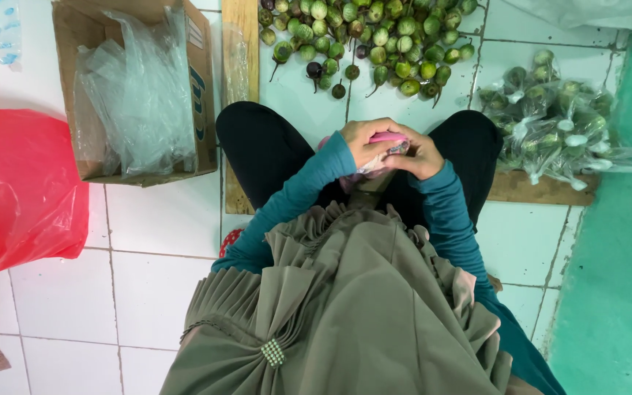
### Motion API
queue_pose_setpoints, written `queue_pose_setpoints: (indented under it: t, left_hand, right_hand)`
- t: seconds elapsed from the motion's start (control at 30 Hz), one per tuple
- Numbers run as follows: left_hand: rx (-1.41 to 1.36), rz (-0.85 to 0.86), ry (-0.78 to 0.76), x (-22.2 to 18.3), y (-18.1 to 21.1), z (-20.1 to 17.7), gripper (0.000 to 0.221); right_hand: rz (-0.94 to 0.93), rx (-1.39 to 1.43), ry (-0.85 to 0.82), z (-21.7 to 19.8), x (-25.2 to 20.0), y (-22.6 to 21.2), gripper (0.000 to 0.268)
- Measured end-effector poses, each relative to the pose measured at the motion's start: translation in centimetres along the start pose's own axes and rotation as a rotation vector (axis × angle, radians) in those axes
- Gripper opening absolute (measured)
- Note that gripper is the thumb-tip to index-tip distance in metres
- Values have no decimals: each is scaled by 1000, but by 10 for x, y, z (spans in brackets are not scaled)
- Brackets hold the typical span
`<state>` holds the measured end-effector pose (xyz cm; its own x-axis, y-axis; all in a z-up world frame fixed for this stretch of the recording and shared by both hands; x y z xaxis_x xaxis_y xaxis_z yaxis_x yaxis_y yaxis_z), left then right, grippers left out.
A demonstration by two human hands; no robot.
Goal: Bagging small green fruits into clear plastic bags and tying them with plastic strips
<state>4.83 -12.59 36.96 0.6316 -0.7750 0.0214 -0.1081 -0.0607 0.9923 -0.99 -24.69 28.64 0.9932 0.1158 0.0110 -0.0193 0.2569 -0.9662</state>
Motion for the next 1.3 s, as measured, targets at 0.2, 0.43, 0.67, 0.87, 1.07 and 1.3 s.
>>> queue_pose_setpoints:
  t: [0.2,0.43,0.67,0.87,1.07,1.3]
  left_hand:
    - [120,-125,54,-22,-108,4,33]
    - [92,-312,-177,-62,-214,24,52]
    - [245,-454,-15,-49,-298,-7,35]
    - [275,-540,96,-23,-342,-60,35]
    - [928,-650,272,38,-305,-136,24]
    - [996,-920,-45,80,-333,-138,60]
  right_hand:
    - [392,-132,174,-4,-28,73,28]
    - [575,-129,368,-14,-46,53,37]
    - [410,-300,243,-5,-30,19,46]
    - [302,-144,367,21,-10,-112,22]
    - [117,257,416,1,-24,-138,24]
    - [79,443,324,-73,-95,-32,51]
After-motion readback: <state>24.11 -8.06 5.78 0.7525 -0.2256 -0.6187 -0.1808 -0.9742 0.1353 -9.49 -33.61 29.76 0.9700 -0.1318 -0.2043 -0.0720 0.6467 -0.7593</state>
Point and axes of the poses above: each hand's wrist, its own x-axis towards the middle knuckle, its own z-axis out of the palm, y = z × x, the point moved 9 cm from there along x, towards the middle knuckle, and after that the axes turned 2 degrees about z, right-handed, at the moved point
